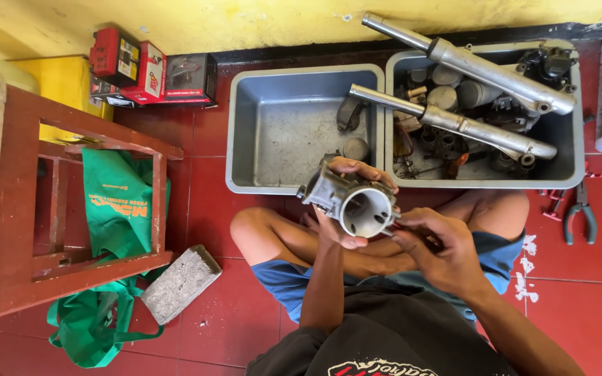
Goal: Disassembling and cleaning a motorcycle carburetor using a screwdriver and a brush
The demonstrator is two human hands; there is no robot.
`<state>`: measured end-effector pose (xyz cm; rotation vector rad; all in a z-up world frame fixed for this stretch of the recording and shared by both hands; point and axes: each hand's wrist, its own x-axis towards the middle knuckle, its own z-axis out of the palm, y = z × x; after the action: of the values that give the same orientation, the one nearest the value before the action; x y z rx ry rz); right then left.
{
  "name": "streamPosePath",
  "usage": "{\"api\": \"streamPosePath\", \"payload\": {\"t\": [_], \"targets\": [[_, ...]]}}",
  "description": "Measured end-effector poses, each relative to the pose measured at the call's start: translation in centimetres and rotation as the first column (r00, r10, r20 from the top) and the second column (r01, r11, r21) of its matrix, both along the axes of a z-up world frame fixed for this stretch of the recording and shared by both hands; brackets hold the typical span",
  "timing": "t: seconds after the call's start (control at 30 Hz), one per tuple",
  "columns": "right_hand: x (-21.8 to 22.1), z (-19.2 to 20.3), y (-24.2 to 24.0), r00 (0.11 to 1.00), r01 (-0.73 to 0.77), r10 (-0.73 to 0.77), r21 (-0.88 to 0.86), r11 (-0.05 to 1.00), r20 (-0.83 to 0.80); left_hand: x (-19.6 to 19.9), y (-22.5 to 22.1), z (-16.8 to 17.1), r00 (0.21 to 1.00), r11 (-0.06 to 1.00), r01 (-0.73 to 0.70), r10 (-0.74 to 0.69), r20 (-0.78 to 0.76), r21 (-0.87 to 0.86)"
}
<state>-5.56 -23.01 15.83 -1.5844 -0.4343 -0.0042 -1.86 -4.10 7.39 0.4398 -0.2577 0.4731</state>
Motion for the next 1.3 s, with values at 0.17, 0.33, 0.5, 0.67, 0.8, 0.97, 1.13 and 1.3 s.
{"api": "streamPosePath", "payload": {"t": [0.17,0.33,0.5,0.67,0.8,0.97,1.13,1.3], "targets": [[1.6,2.7,0.8,0.773,0.214,-0.004,-0.254,0.943,0.634,-1.6,0.9,-2.6,0.967,0.976,-0.167,0.135,-0.216,-0.140],[3.0,5.1,0.4,0.768,0.238,0.119,-0.452,0.860,0.630,-1.0,1.1,-5.8,0.865,0.908,-0.334,0.188,-0.465,-0.253],[7.9,-2.2,-4.5,0.994,0.108,-0.103,-0.409,0.906,0.036,-0.3,2.8,1.0,0.761,0.960,-0.213,0.048,-0.647,-0.180],[13.0,-11.9,-9.8,0.957,0.023,-0.242,-0.786,0.618,-0.162,-1.1,2.3,-4.7,0.784,0.960,-0.064,-0.122,-0.608,-0.274],[13.7,-12.3,-8.1,0.999,-0.016,-0.019,-0.774,0.633,-0.036,-0.2,0.2,-9.2,0.708,0.905,-0.030,-0.280,-0.649,-0.423],[14.1,-14.6,-8.2,0.974,-0.086,-0.103,-0.746,0.660,-0.204,0.0,-0.9,-12.9,0.730,0.978,0.121,-0.203,-0.652,-0.169],[13.7,-15.2,-7.5,0.967,-0.068,-0.087,-0.568,0.820,-0.241,2.2,-0.8,-11.3,0.777,0.946,0.320,-0.297,-0.555,-0.058],[15.9,-18.2,-9.2,0.974,-0.065,-0.087,-0.624,0.779,-0.209,1.6,0.0,-17.4,0.755,0.906,0.364,-0.424,-0.500,-0.218]]}}
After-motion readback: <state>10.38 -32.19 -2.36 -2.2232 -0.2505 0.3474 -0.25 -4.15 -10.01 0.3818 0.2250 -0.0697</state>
